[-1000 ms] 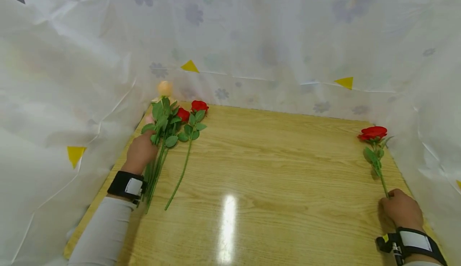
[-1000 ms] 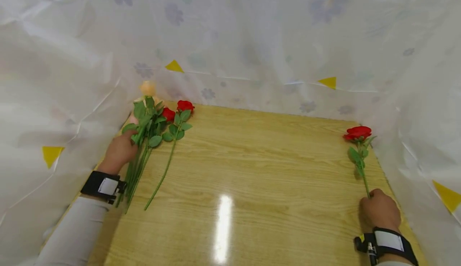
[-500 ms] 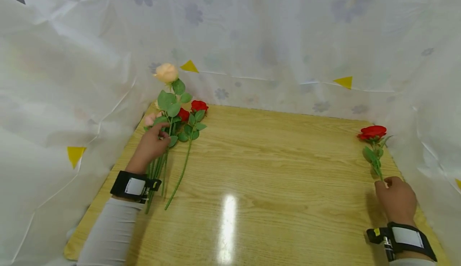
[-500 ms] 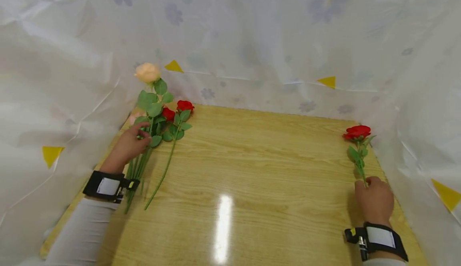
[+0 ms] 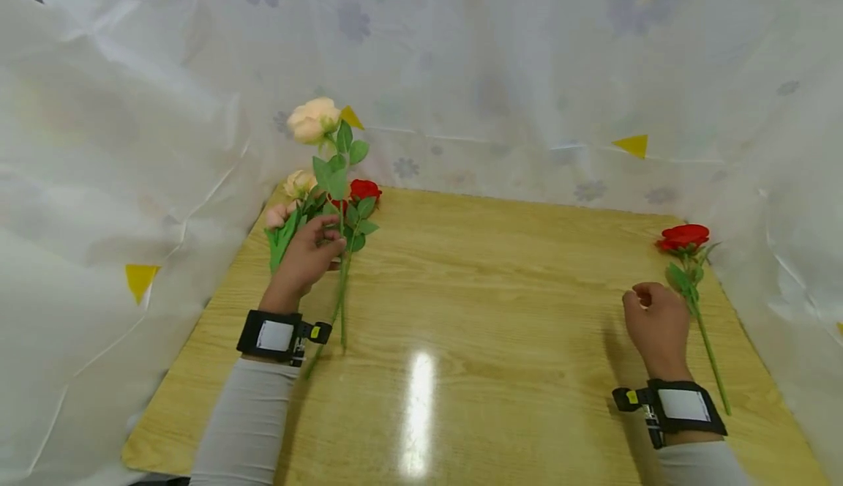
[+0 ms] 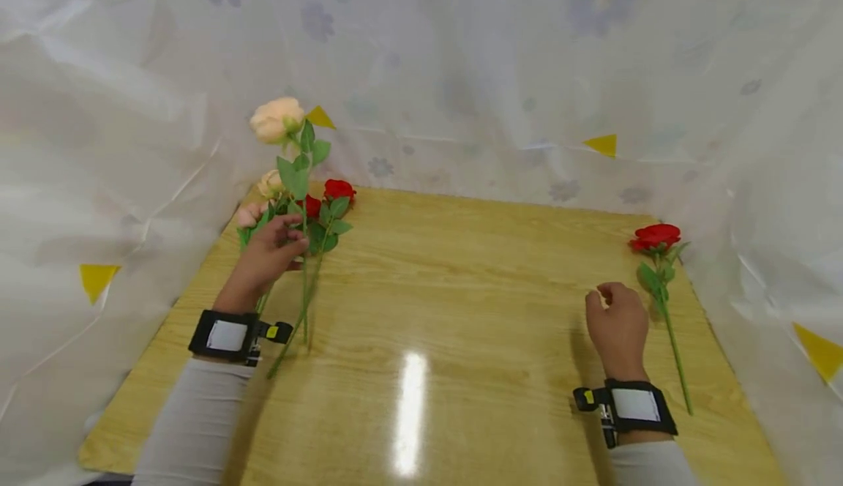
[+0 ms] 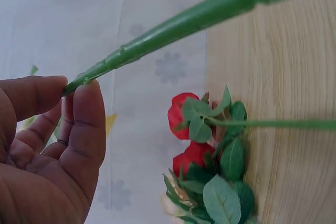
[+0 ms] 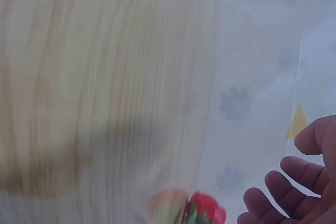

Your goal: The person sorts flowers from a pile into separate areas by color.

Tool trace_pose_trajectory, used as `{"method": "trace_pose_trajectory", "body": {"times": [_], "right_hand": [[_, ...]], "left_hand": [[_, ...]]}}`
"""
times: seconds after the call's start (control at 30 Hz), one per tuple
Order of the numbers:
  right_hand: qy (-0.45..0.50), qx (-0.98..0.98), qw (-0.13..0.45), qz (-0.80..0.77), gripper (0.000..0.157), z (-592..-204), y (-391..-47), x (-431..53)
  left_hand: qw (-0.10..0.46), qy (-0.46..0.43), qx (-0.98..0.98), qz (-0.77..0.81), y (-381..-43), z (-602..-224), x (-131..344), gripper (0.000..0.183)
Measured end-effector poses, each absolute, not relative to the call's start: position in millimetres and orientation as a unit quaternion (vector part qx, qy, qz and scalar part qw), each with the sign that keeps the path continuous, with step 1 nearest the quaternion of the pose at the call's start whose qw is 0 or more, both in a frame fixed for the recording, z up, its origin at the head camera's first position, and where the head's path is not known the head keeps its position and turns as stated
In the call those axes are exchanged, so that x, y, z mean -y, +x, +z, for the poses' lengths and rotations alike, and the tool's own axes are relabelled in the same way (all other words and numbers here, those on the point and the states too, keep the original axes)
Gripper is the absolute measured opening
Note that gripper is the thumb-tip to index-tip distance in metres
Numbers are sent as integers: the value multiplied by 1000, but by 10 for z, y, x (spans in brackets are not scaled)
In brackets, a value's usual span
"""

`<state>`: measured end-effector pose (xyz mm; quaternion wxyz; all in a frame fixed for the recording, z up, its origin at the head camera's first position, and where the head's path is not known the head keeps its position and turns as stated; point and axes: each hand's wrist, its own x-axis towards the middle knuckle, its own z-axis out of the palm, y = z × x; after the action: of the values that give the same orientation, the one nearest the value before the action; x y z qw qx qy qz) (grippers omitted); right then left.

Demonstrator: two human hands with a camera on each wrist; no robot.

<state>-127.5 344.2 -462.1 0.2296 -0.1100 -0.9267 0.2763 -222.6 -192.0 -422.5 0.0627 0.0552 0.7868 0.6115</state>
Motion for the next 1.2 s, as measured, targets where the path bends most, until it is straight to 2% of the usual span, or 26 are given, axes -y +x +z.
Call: {"method": "trace_pose_trajectory", "body": {"times": [0.3,0.57,0.73,1.03,1.2], "right_hand": [[-59,926,212,306,30,-4542,-1411,-2910],[-23,914,188,360,29,-4533,-1446,-2381],[-8,904,131,406,27,-4576,-1449,-2049],[51,859,-8,510,29,-4749,-1366,-1480],[52,826,-38,559,25,-4755,-1313,-1229]], "left_hand": [[62,56,-752,654,-2184,-4215,1582,49],[92,68,-737,666,-2144,-4238,1274,48],[96,70,-715,689,-2143,-4285,1070,46],[102,72,-679,723,-2123,-4353,747,42],[99,71,-667,735,-2096,-4368,629,38]]}}
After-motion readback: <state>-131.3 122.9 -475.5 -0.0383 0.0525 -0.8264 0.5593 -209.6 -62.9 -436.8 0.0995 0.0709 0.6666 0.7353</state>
